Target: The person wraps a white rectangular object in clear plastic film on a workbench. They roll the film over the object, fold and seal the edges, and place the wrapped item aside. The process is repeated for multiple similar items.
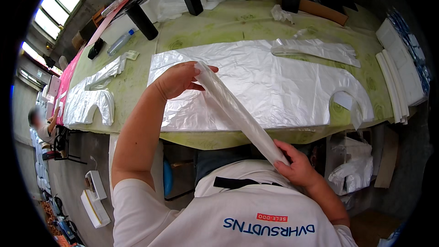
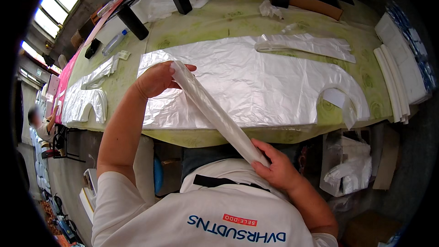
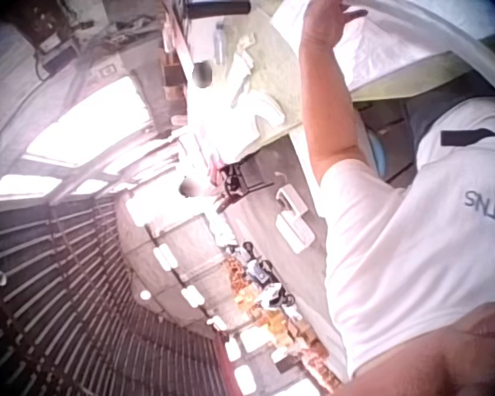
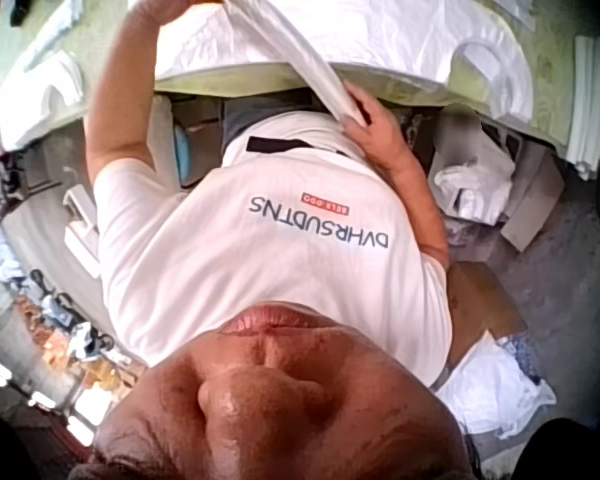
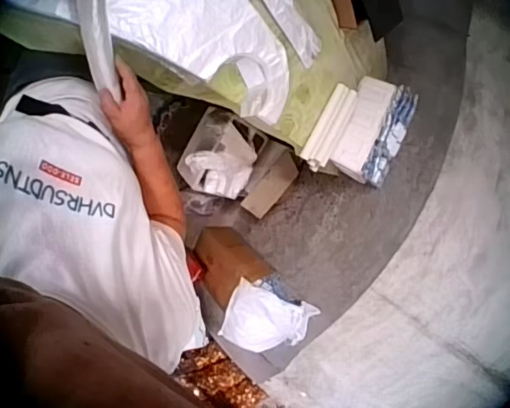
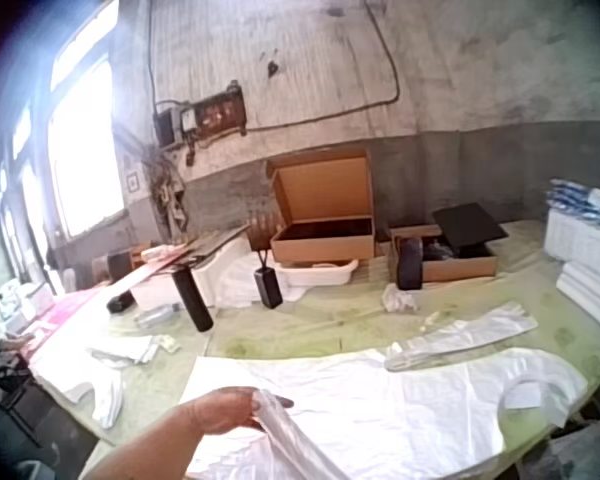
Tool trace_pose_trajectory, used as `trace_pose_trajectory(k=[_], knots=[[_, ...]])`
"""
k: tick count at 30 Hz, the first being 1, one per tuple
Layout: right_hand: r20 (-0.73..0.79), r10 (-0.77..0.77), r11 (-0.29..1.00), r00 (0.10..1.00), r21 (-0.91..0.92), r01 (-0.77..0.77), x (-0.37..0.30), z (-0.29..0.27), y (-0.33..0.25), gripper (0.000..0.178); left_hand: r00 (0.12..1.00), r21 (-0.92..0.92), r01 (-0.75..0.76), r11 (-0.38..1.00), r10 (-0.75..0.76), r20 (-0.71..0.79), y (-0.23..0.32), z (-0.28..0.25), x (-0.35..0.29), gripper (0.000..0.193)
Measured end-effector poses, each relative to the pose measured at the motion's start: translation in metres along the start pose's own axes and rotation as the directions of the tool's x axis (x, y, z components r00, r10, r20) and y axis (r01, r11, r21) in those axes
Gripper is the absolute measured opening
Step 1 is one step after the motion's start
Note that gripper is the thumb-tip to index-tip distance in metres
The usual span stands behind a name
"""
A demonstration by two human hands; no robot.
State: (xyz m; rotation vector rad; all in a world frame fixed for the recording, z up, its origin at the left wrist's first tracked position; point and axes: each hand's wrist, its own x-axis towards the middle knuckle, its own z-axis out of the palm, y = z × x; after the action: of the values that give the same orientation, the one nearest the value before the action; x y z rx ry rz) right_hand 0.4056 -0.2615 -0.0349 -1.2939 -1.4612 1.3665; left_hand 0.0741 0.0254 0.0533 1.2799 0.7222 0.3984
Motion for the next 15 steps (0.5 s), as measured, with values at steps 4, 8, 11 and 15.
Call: trace_pose_trajectory(k=[4,8,11,15], knots=[[-0.022,-0.022,1.000,1.000,-0.019,0.021,0.001,0.001,0.000,0.062,0.996,0.041,0.032,0.999,-0.028,-0.086,0.003,0.003,-0.001,0.041],[-0.036,0.059,0.998,0.998,-0.017,-0.059,0.008,0.004,-0.007,0.068,0.940,0.181,0.155,0.971,-0.089,-0.330,-0.002,0.006,0.010,0.038],[-0.031,0.224,0.974,0.974,-0.023,-0.225,0.016,0.007,-0.025,0.080,0.873,0.280,0.272,0.921,-0.114,-0.474,-0.004,0.010,0.027,0.033],[0.013,0.307,0.950,0.952,-0.071,-0.306,0.017,0.005,-0.036,0.089,0.840,0.431,0.399,0.809,-0.134,-0.526,-0.007,0.002,0.046,0.034]])
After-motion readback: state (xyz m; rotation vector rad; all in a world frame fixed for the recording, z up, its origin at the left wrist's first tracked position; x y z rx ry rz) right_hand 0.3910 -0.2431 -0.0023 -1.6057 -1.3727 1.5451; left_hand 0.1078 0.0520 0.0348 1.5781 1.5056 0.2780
